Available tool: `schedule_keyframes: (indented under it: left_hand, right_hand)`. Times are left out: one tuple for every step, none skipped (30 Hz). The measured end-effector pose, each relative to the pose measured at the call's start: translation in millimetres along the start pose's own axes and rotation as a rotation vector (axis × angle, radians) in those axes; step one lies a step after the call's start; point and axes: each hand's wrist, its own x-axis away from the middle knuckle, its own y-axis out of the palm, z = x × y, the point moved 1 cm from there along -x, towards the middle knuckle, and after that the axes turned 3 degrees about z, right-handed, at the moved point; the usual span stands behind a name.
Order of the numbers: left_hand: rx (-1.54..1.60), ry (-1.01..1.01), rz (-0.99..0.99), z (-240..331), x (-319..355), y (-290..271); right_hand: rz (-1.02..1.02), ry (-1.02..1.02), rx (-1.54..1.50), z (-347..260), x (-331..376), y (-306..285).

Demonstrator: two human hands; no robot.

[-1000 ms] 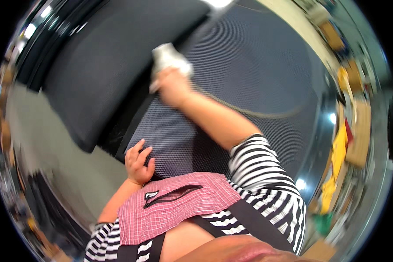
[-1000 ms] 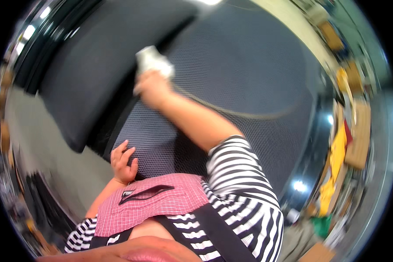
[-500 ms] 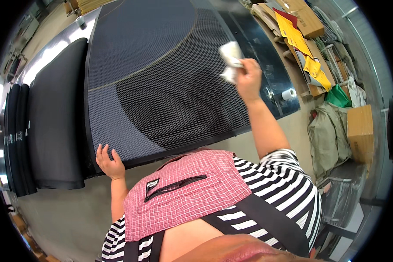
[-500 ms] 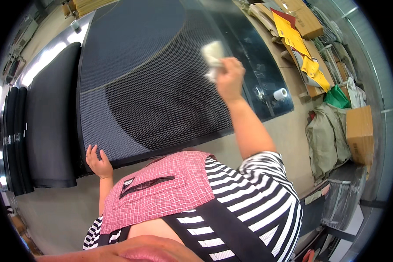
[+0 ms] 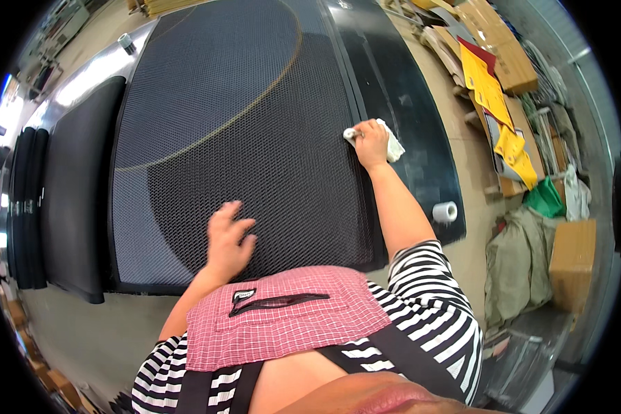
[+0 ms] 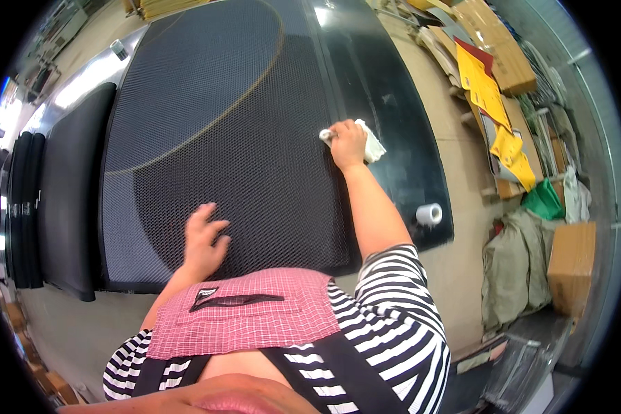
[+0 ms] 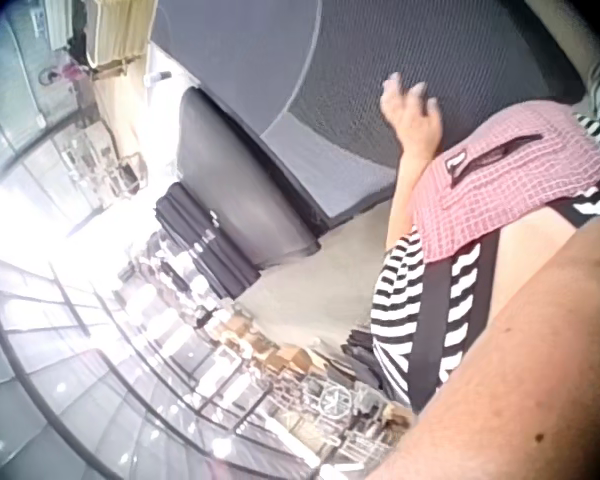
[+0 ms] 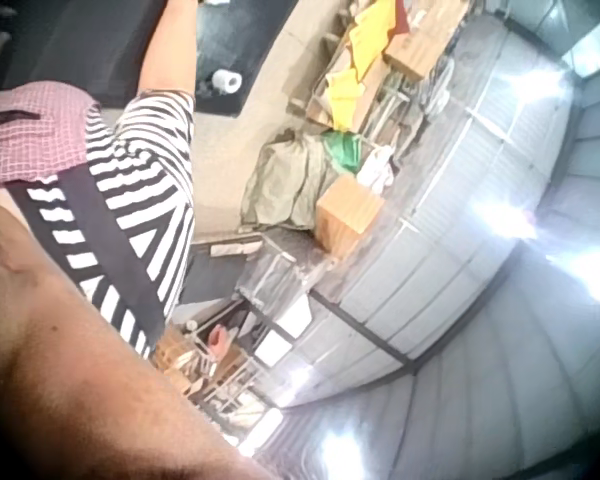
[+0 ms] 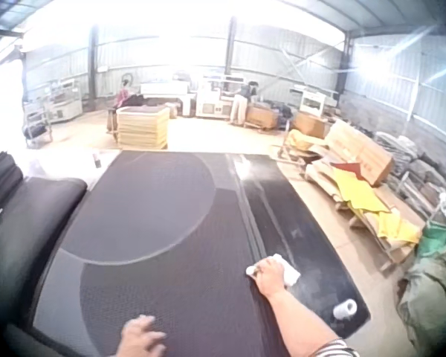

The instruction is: The person wipes a black mesh mat with a white cloth, rolls it up, and secures it with clear tape. This process is repeated for multiple mats, which are then stacked on a table.

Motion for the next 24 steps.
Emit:
schedule_keyframes:
  left_hand:
    - [0.029, 0.063, -0.029, 18, -15, 19]
    - [0.056, 0.124, -0.061, 27, -30, 28]
    - [0.059, 0.137, -0.110, 32, -39, 30]
    - [0.063, 0.150, -0.162, 37, -42, 37]
    - [0.019, 0.119, -0.232, 40, -48, 38]
    - [0.017, 0.112, -0.227, 37, -44, 43]
    - [-0.009, 0.106, -0.242, 39, -44, 46]
    - [-0.037, 0.099, -0.260, 42, -45, 44]
    - [-0.074, 0.086, -0.282, 45, -48, 33]
    - [-0.099, 0.121, -0.253, 39, -43, 38]
    - [-0.137, 0.120, -0.282, 37, -39, 39]
    - [-0.175, 0.115, -0.305, 39, -39, 42]
    - [-0.257, 0.133, -0.359, 38, -38, 42]
    - [-0.271, 0.144, -0.362, 38, -39, 44]
    - [-0.255, 0.140, -0.366, 37, -39, 44]
    - [-0.229, 0.137, -0.375, 39, -40, 41]
    - [-0.215, 0.123, -0.398, 40, -42, 40]
    - [-0.204, 0.108, -0.402, 40, -43, 38]
    - [-0.189, 0.105, -0.395, 39, -47, 38]
    - [-0.174, 0.104, -0.389, 37, -49, 39]
    - [-0.174, 0.119, -0.343, 35, -48, 41]
    - [-0.145, 0.091, -0.349, 37, -51, 41]
    - [-0.122, 0.056, -0.352, 40, -53, 38]
    - [-0.099, 0.020, -0.355, 44, -54, 35]
  right_hand:
    - [0.004, -0.001, 0.009, 12, -24, 17]
    - [0.006, -0.001, 0.015, 17, -53, 36]
    - [-0.011, 0.000, 0.039, 22, -84, 55]
    - [0.007, -0.033, 0.061, 35, -108, 75]
    - [-0.010, -0.019, 0.107, 50, -135, 96]
    - [-0.032, -0.007, 0.150, 61, -160, 116]
    - [-0.061, 0.012, 0.215, 70, -184, 135]
    - [-0.092, 0.032, 0.279, 76, -206, 151]
    - [-0.113, 0.036, 0.294, 74, -231, 166]
    - [-0.120, 0.042, 0.317, 80, -251, 178]
    - [-0.140, 0.046, 0.360, 87, -267, 192]
    - [-0.157, 0.040, 0.401, 93, -287, 206]
    - [-0.183, 0.067, 0.418, 100, -303, 218]
    - [-0.210, 0.094, 0.437, 106, -316, 227]
    - [-0.225, 0.127, 0.440, 110, -327, 234]
    - [-0.247, 0.163, 0.450, 115, -333, 236]
    - [-0.241, 0.150, 0.453, 119, -338, 236]
    - [-0.235, 0.139, 0.456, 124, -337, 237]
    - [-0.205, 0.089, 0.475, 129, -341, 233]
    - [-0.145, 0.057, 0.481, 134, -341, 227]
    - [-0.085, 0.026, 0.488, 141, -339, 218]
    - [-0.021, -0.006, 0.494, 142, -342, 201]
    - [0.104, -0.098, 0.482, 140, -341, 177]
    - [0.171, -0.178, 0.468, 140, -333, 155]
